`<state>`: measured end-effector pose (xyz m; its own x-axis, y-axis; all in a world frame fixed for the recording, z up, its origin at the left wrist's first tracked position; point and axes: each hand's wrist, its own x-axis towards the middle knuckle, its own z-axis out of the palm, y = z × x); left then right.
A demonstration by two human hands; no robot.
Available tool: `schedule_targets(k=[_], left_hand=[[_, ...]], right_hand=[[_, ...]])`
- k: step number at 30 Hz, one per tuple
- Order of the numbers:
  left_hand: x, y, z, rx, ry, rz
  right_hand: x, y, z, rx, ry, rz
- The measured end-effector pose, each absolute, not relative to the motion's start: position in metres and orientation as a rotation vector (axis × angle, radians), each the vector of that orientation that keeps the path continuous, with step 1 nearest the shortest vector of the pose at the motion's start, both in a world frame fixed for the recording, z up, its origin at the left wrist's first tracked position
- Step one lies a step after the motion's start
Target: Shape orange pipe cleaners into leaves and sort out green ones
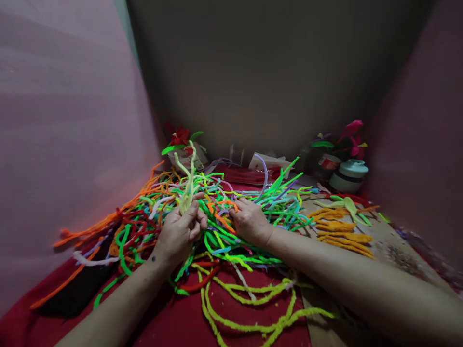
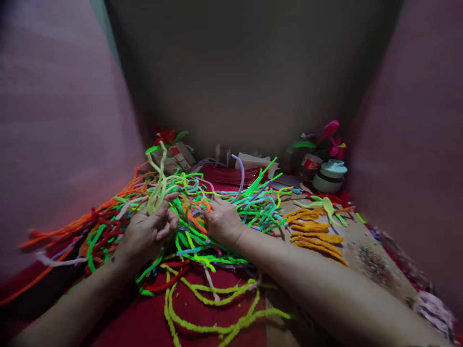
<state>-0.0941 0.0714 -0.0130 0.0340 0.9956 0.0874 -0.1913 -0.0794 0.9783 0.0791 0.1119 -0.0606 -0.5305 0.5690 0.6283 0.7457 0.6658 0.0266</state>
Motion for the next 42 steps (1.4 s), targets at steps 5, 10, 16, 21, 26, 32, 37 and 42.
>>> schedule_targets(k=[5, 10, 16, 21, 26, 32, 37, 42], left_hand=[[-0.095, 0.069, -0.009, 1.169, 0.965, 1.328], [-0.101, 0.063, -0.001, 1.216, 0.832, 1.362], [-0.116, 0.063, 0.017, 1.13, 0.686, 1.555], [-0.132, 0.074, 0.019, 0.992, 0.577, 1.629], [-0.141, 0.079, 0.016, 0.938, 0.564, 1.66], [-0.151, 0.079, 0.024, 0.912, 0.588, 1.736], [-0.153, 0.083, 0.022, 0.912, 0.616, 1.718], [-0.146, 0.085, 0.012, 1.021, 0.637, 1.517]], right_hand=[[0.079, 0.11, -0.058, -1.073, -2.293, -0.31], [0.085, 0.116, -0.043, -1.179, -2.279, -0.155], [0.093, 0.095, -0.009, -1.127, -2.3, 0.03], [0.089, 0.08, -0.016, -1.251, -2.496, -0.027], [0.087, 0.104, -0.011, -1.375, -2.432, 0.125], [0.104, 0.153, 0.017, -1.463, -2.182, 0.293], [0.113, 0.195, 0.026, -1.546, -1.998, 0.451], [0.114, 0.215, 0.016, -1.532, -1.882, 0.682]])
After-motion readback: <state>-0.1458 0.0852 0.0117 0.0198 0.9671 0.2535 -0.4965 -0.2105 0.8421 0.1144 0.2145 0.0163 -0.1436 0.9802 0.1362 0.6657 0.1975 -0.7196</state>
